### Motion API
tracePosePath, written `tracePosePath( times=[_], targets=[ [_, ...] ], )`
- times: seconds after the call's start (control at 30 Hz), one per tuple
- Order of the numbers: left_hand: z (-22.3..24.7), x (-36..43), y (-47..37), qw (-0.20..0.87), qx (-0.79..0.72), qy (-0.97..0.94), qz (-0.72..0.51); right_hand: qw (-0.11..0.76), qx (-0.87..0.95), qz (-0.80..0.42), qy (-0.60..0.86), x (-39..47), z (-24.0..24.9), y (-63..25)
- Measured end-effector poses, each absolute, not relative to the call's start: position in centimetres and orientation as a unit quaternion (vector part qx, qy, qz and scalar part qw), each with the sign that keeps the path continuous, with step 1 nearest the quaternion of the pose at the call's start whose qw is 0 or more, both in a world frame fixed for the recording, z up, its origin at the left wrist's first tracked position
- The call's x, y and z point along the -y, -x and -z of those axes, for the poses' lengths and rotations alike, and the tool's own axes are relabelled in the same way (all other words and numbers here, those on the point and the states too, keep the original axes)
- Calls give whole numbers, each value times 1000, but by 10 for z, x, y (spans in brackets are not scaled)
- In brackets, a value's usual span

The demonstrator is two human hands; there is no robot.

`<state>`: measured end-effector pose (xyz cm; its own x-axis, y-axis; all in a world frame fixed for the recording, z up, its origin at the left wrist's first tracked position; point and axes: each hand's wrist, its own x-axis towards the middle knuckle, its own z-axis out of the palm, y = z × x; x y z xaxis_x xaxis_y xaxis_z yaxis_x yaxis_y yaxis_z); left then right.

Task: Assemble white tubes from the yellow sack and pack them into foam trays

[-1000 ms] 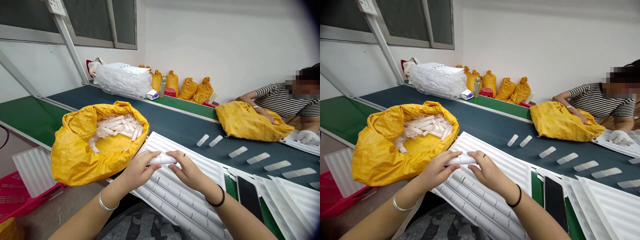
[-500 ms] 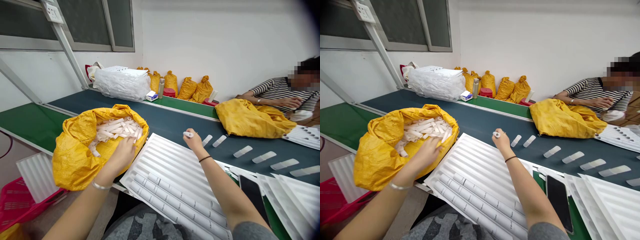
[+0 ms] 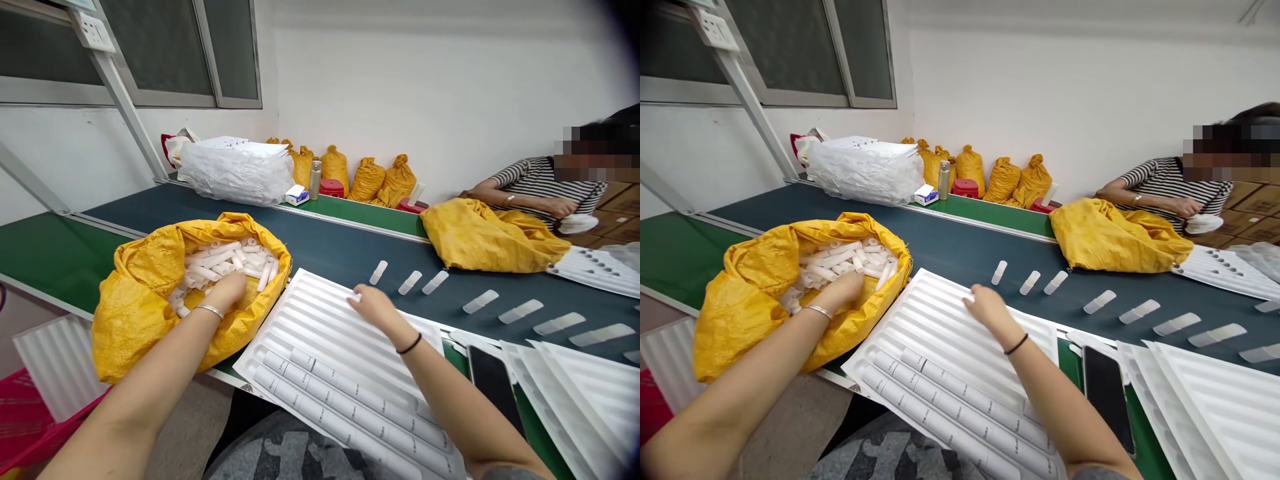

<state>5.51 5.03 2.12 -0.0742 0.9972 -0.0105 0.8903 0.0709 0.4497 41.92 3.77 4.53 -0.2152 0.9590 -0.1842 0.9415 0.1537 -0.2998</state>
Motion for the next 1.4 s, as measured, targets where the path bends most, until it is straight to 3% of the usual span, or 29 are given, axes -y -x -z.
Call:
tracePosePath(
  times=[0.2,0.33,0.43,0.53,0.6,0.7,0.9,1.07,1.4],
  targets=[
    [-59,-16,-73,157,-656,-702,-229,31,875,-243,416,52,-23,-338],
    [-76,26,-108,159,-552,-711,-406,72,877,-243,408,59,-14,-324],
    [-77,52,-128,278,-453,-602,-596,186,833,-316,415,46,-18,-332],
    [-71,66,-141,416,-404,-466,-668,362,685,-519,361,36,-31,-344],
    [-66,70,-147,467,-408,-443,-647,427,620,-569,330,32,-44,-353],
    [-62,72,-151,482,-445,-465,-595,475,673,-471,316,30,-65,-368],
    [-73,78,-147,449,-503,-566,-475,384,858,-249,235,31,-94,-397],
    [-84,86,-153,342,-515,-698,-362,390,865,-218,228,32,-95,-399],
    [-80,95,-164,124,-458,-780,-408,390,833,-259,296,31,-91,-402]
  ],
)
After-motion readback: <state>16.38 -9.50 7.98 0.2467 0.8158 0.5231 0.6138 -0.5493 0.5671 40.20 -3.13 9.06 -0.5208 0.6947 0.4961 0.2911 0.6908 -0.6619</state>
